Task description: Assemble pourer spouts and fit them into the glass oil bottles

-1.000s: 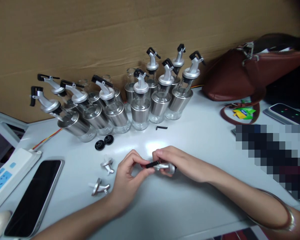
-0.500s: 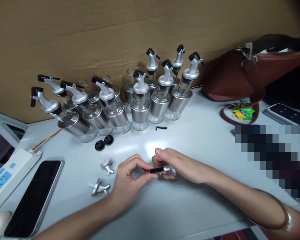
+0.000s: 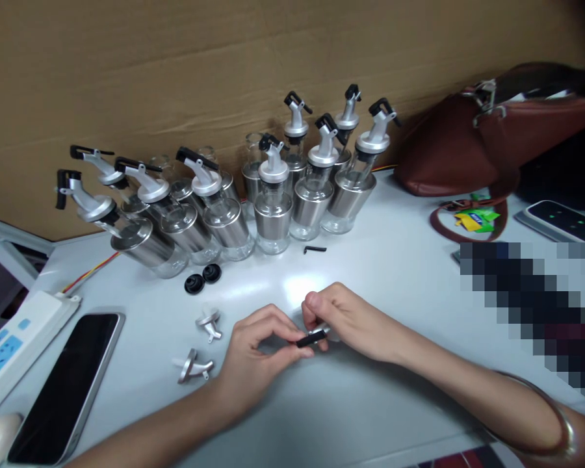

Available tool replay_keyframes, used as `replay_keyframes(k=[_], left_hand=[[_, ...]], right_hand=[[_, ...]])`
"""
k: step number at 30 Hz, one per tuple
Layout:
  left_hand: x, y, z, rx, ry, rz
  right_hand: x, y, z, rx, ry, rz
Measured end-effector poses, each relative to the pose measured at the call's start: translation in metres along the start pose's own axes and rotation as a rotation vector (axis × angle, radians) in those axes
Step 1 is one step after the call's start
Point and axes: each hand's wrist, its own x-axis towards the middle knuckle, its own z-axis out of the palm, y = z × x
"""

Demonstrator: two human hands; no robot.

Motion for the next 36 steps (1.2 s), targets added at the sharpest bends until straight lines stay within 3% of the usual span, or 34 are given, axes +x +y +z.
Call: replay_keyframes(k=[4,10,15,22,30,36], left_hand=[[0.000,0.000,0.000,0.021,0.033,0.003],[0.001,0.003,0.001,0.086,0.090,0.018],[0.001,0.004,0.001,0.083,0.104,0.000],[0.000,0.003,0.000,0.054,0.061,-0.031],[0.000,0.002,0.001,0.009,0.127,-0.048],[0.002,0.002,-0.001,-0.013,0.161,-0.109]], right_hand=[[-0.002,-0.002,0.001,-0.048,0.005,-0.022],[-0.007,-0.011,-0.004,-0.182,-0.129,-0.143],[-0.008,-0.013,-0.008,-0.223,-0.149,-0.165],[-0.007,-0.012,-0.009,-0.206,-0.178,-0.152],[-0.008,-0.012,-0.013,-0.131,-0.251,-0.108],[-0.005,-0.008,-0.010,0.020,-0.208,-0.074]])
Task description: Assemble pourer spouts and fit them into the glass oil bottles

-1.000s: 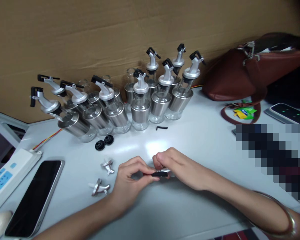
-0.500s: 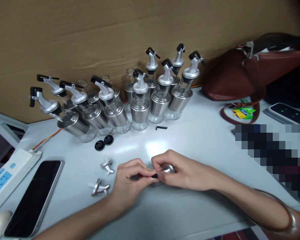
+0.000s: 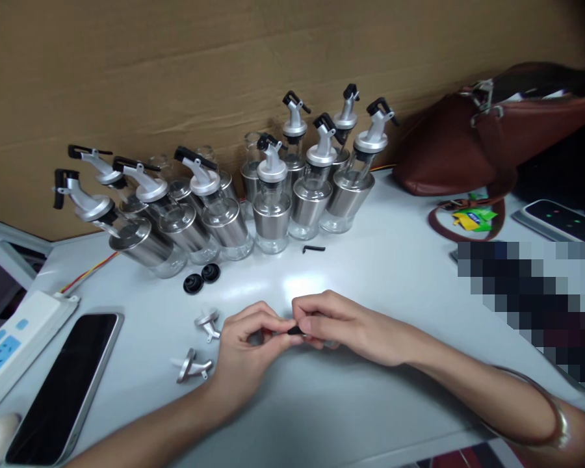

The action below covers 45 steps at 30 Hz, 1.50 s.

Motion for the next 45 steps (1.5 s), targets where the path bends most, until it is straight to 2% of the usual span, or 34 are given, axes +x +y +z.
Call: replay_keyframes(k=[8,14,16,20,25,30,35,40,45], left_hand=[[-0.001,-0.001,0.000,-0.010,0.033,-0.042],[-0.005,-0.002,-0.003,-0.007,-0.068,-0.009],[-0.005,-0.002,-0.004,-0.037,-0.122,-0.025],[-0.004,0.001,-0.004,0.002,-0.200,-0.157],[-0.001,0.007,-0.002,0.135,-0.394,-0.118],[-0.002,0.008,-0.002,0.135,-0.432,-0.082],[-0.005,0.006,-0.002,0.115,-0.387,-0.009],[-0.004,0.005,-0.001,0.128,-0.377,0.024],[-0.004,0.003,-0.001,0.142,-0.389,0.013]], right_hand=[[0.001,0.003,0.000,0.219,-0.061,0.046],[0.001,0.002,0.003,0.283,-0.054,0.066],[0.001,0.000,0.004,0.194,-0.037,0.029],[-0.001,-0.005,0.007,-0.163,0.086,-0.129],[-0.003,-0.009,0.011,-0.354,0.202,-0.166],[-0.003,-0.004,0.012,-0.372,0.211,-0.241],[-0.004,-0.003,0.011,-0.423,0.223,-0.327],[-0.003,-0.001,0.012,-0.290,0.062,-0.400],[-0.003,0.002,0.014,-0.337,0.158,-0.429]])
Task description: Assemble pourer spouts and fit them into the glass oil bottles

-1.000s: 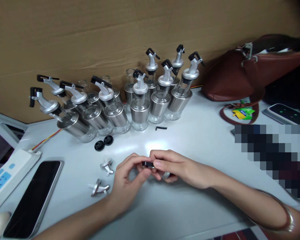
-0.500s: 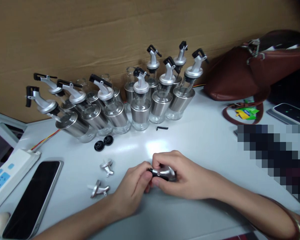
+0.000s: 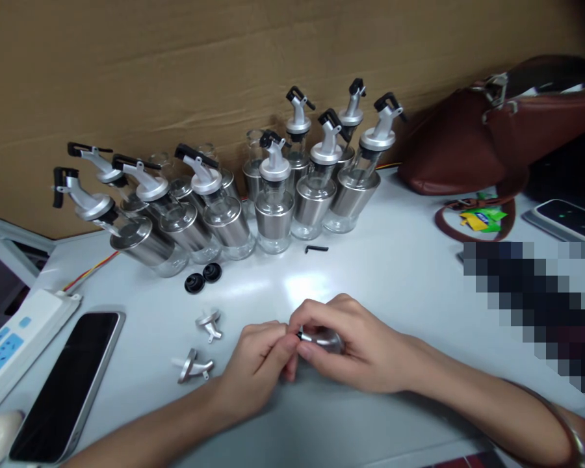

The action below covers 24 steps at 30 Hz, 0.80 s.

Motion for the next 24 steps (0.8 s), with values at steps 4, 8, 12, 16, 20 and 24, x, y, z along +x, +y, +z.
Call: replay_keyframes(k=[4,8,12,16,20,24], left_hand=[[0.001,0.000,0.000,-0.001,-0.044,-0.032],[0.003,-0.001,0.000,-0.004,-0.080,-0.043],[0.002,-0.001,-0.001,-0.043,-0.101,-0.059],[0.000,0.000,-0.001,-0.140,-0.042,-0.134],[0.000,0.001,0.000,-0.216,0.048,-0.204],[0.002,0.002,0.000,-0.075,-0.033,-0.193]], right_hand=[[-0.002,0.002,0.000,-0.071,0.000,-0.001],[-0.004,0.002,-0.001,-0.099,0.014,-0.017],[-0.004,0.001,0.000,-0.119,0.026,-0.043],[-0.004,0.000,0.003,-0.087,0.088,-0.037],[-0.005,0.003,0.004,-0.132,0.199,-0.123],[-0.003,0.011,0.002,-0.258,0.285,-0.285]])
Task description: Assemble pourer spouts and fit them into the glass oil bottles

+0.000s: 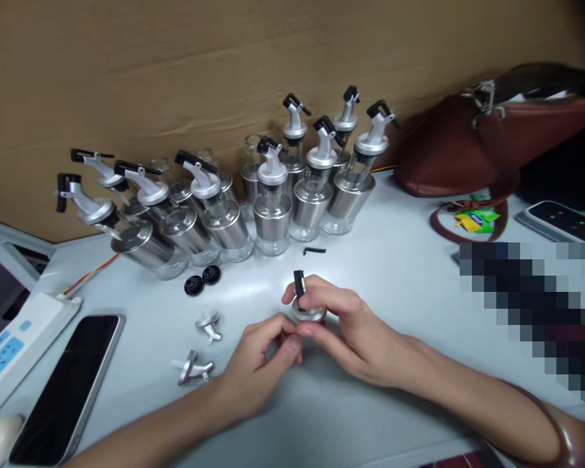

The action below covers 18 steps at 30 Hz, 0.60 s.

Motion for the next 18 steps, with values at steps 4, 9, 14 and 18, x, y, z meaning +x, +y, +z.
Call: replay_keyframes(k=[4,9,14,18], left_hand=[[-0.001,0.002,0.001,0.148,-0.032,0.037],[-0.001,0.003,0.003,0.286,-0.054,0.072],[-0.001,0.002,0.006,0.368,-0.025,0.143],[0.000,-0.002,0.009,0.446,-0.036,0.215]], right_hand=[[0.002,0.001,-0.005,-0.095,0.110,-0.071],[0.001,-0.003,-0.011,-0.066,0.315,-0.090],[0.009,-0.005,-0.015,0.088,0.410,-0.023],[0.032,-0.017,-0.035,-0.013,0.431,-0.068]])
